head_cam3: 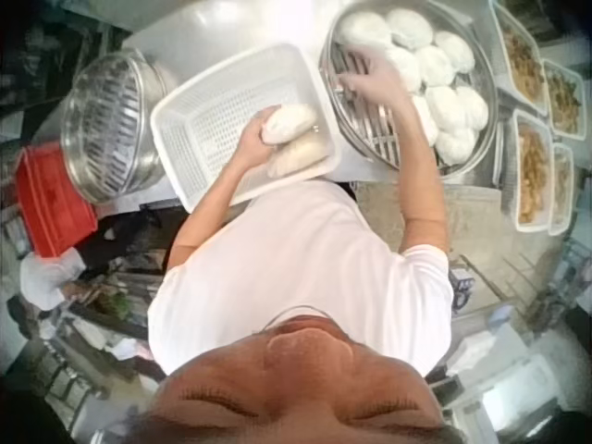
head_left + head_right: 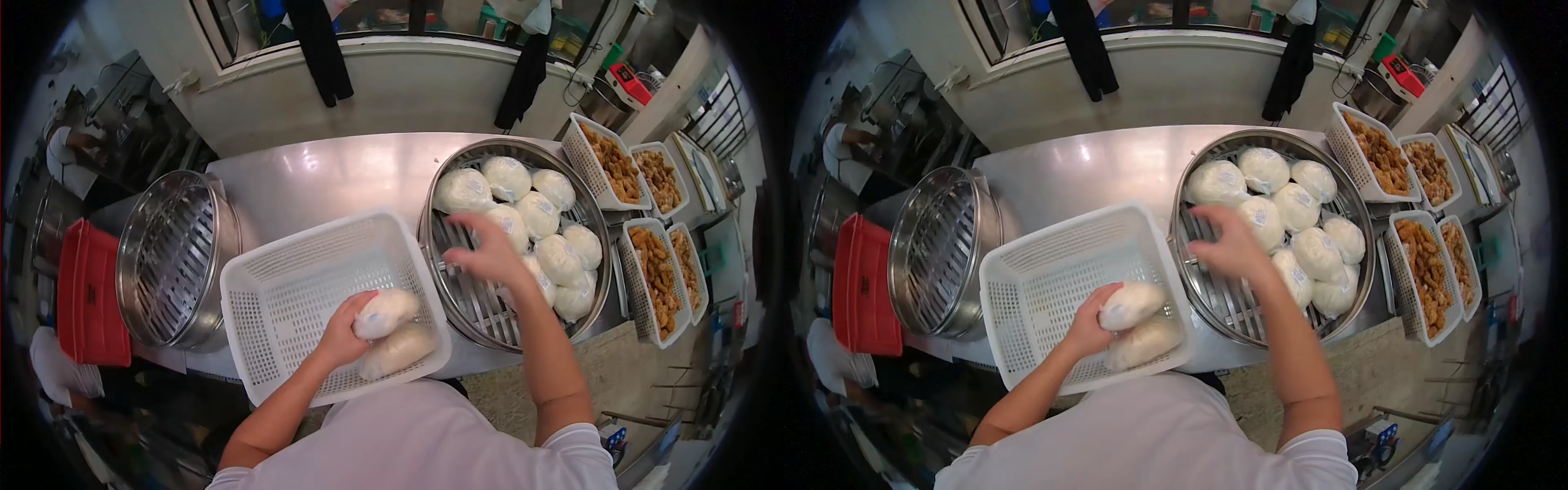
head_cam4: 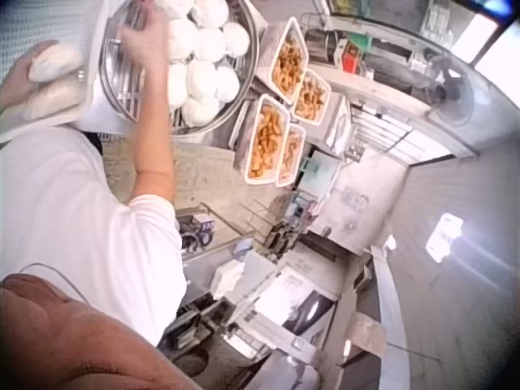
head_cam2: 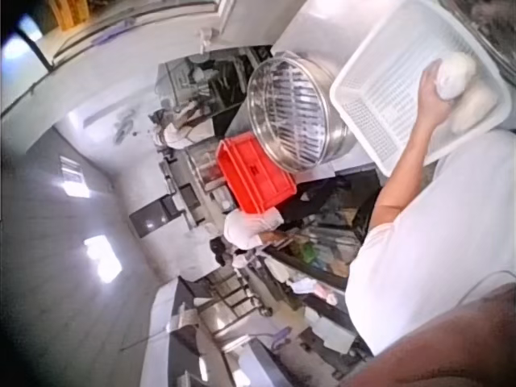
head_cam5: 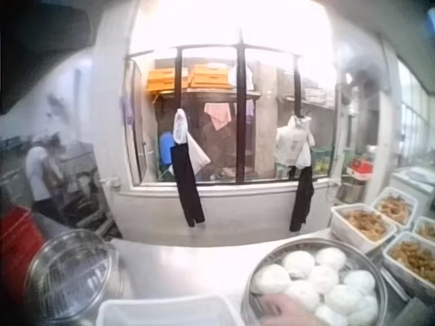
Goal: The person transfers individually wrapped white buns from a steamer tray into a white basket, moves multiple baskets of buns on a counter, and then places the baskets and a red crate of smaller wrapped buns into a large chest freezer.
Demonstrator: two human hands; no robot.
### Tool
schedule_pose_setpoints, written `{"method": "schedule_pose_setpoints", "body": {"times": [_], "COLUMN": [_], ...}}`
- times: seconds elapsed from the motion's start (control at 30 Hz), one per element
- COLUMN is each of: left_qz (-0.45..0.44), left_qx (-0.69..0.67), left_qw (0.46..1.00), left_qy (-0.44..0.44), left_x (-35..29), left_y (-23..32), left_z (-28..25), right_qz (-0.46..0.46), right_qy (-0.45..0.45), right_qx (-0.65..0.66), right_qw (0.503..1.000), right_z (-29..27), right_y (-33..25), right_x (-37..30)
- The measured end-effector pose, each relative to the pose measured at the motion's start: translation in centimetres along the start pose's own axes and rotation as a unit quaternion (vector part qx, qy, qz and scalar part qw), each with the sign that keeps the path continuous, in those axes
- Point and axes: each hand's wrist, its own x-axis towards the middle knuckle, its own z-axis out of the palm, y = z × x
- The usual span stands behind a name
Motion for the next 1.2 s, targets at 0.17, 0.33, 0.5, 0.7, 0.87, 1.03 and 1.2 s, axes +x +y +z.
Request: {"method": "schedule_pose_setpoints", "body": {"times": [0.17,0.33,0.5,0.7,0.87,1.03,1.2], "left_qz": [0.041,-0.022,-0.151,-0.181,-0.128,-0.118,-0.146], "left_qx": [0.054,0.007,-0.206,-0.177,0.019,-0.012,-0.024], "left_qw": [0.998,0.997,0.965,0.967,0.989,0.992,0.982], "left_qy": [0.002,-0.079,-0.064,0.028,-0.07,-0.037,-0.122], "left_x": [0.5,0.1,0.1,2.3,4.5,5.9,6.5], "left_y": [-0.5,0.3,-3.2,-0.9,0.2,0.5,0.1], "left_z": [0.5,-1.3,-1.6,-1.2,-2.5,-2.6,-4.1], "right_qz": [0.187,0.144,0.051,-0.005,0.011,0.064,0.071], "right_qy": [0.081,0.147,0.118,-0.169,0.177,0.085,0.17], "right_qx": [-0.353,-0.054,0.255,0.09,-0.235,-0.278,0.227], "right_qw": [0.913,0.977,0.958,0.982,0.956,0.955,0.956], "right_z": [-0.7,-2.9,-1.5,2.8,0.7,0.9,-0.9], "right_y": [5.1,11.8,-0.9,-9.7,1.9,6.8,6.5], "right_x": [-0.5,0.2,-0.7,1.7,7.9,9.6,9.4]}}
